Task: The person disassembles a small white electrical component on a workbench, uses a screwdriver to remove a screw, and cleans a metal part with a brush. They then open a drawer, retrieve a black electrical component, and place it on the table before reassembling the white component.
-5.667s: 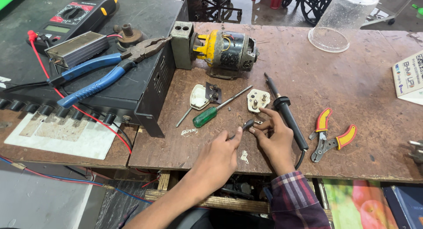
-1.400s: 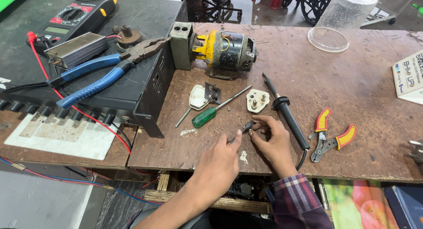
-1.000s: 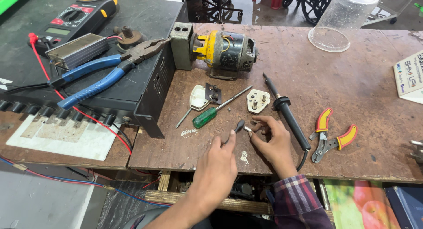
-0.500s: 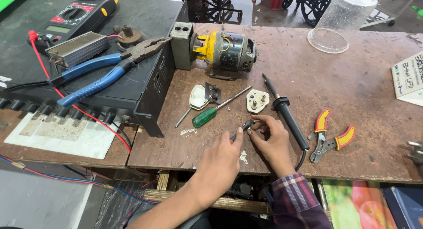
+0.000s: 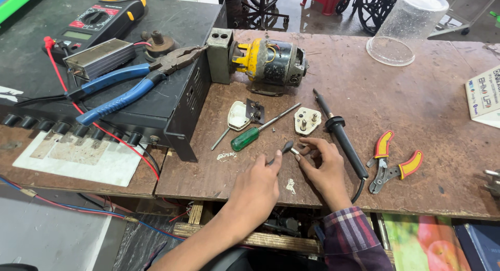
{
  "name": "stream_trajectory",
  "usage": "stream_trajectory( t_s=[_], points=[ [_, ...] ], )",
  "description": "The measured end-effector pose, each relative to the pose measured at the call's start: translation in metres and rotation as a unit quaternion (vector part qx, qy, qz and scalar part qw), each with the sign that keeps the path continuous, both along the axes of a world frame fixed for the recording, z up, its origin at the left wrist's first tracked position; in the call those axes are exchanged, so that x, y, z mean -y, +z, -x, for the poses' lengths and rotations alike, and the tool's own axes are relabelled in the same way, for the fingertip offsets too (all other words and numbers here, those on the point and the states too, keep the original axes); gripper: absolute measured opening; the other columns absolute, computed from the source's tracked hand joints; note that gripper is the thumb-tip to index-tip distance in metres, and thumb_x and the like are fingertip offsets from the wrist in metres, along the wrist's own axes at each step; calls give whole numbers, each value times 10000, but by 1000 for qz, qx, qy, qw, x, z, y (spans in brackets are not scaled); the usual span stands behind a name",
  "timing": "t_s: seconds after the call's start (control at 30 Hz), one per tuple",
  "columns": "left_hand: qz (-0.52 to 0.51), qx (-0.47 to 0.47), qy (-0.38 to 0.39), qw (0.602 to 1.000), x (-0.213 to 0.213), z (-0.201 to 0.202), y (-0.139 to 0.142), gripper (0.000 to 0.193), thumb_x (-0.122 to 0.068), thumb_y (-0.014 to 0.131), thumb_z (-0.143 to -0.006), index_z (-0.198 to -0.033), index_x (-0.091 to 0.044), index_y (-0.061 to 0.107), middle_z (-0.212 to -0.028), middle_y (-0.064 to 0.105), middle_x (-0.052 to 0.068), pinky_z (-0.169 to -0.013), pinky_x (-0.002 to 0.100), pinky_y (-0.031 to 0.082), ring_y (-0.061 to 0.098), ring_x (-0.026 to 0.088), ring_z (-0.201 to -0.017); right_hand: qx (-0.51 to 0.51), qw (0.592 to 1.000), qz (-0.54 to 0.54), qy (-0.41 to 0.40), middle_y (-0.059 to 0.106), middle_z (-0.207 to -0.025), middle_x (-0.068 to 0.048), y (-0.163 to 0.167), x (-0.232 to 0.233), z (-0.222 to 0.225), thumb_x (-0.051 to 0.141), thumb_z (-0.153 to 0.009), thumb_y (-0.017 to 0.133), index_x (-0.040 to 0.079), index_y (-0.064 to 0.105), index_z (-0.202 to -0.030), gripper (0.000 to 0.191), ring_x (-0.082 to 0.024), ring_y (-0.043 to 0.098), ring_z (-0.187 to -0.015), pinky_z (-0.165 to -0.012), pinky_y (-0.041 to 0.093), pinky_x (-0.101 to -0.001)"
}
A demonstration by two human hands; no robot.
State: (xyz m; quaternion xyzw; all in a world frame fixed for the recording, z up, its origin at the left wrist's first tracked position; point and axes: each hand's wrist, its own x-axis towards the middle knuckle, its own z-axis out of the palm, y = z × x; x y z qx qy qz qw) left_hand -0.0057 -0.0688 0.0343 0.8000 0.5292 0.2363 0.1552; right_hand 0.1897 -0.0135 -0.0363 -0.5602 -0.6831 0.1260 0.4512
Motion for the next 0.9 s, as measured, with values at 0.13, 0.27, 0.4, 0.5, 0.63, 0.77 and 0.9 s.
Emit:
stream_trajectory(
  t_s=[0.13,0.27,0.4,0.5,0.63,0.77,0.9],
  points=[
    [156,70,54,984,-2,6,0,501,-122,509,-973,-1472,-87,483,-1080,594,192,-792,470,559,681,378,-878,9,1000,3,-1,721,-890,9,0,0,0,84,-728,812,121,726,-1162,444,-168,578,-786,-738,517,-310],
    [91,95,54,990,0,6,-3,466,-127,539,-965,-1430,-95,558,-1064,604,204,-810,490,533,660,402,-929,7,1000,2,6,721,-900,8,2,1,-1,90,-734,810,121,726,-1169,444,-164,582,-801,-752,516,-307],
    [67,89,35,993,4,7,-4,480,-122,552,-955,-1435,-94,553,-1096,595,212,-808,504,532,650,423,-943,-11,1000,7,17,724,-913,8,5,3,-3,103,-735,811,112,726,-1166,439,-164,576,-803,-748,511,-306],
    [86,72,18,993,7,7,-4,534,-94,533,-934,-1467,-106,506,-1103,579,197,-807,495,543,665,402,-925,-3,1000,13,18,716,-928,2,6,4,-2,117,-739,815,101,719,-1161,433,-155,583,-813,-749,511,-299],
    [79,67,18,994,7,8,-3,529,-89,544,-934,-1462,-111,515,-1138,570,204,-803,503,546,663,416,-929,-5,999,33,1,699,-895,-14,7,5,1,145,-810,814,99,736,-1115,319,-149,595,-797,-725,511,-298],
    [74,68,16,995,7,8,-4,529,-85,548,-930,-1457,-105,518,-1119,580,202,-805,504,546,666,414,-932,-11,1000,18,7,720,-889,-6,8,5,1,130,-798,805,92,747,-1080,290,-145,605,-790,-727,519,-292],
    [55,73,13,996,7,8,-7,527,-79,560,-919,-1445,-95,530,-1124,575,220,-796,506,548,662,423,-937,-5,1000,20,9,722,-870,-10,9,7,1,117,-777,813,90,756,-1064,294,-154,598,-780,-714,517,-295]
  ],
)
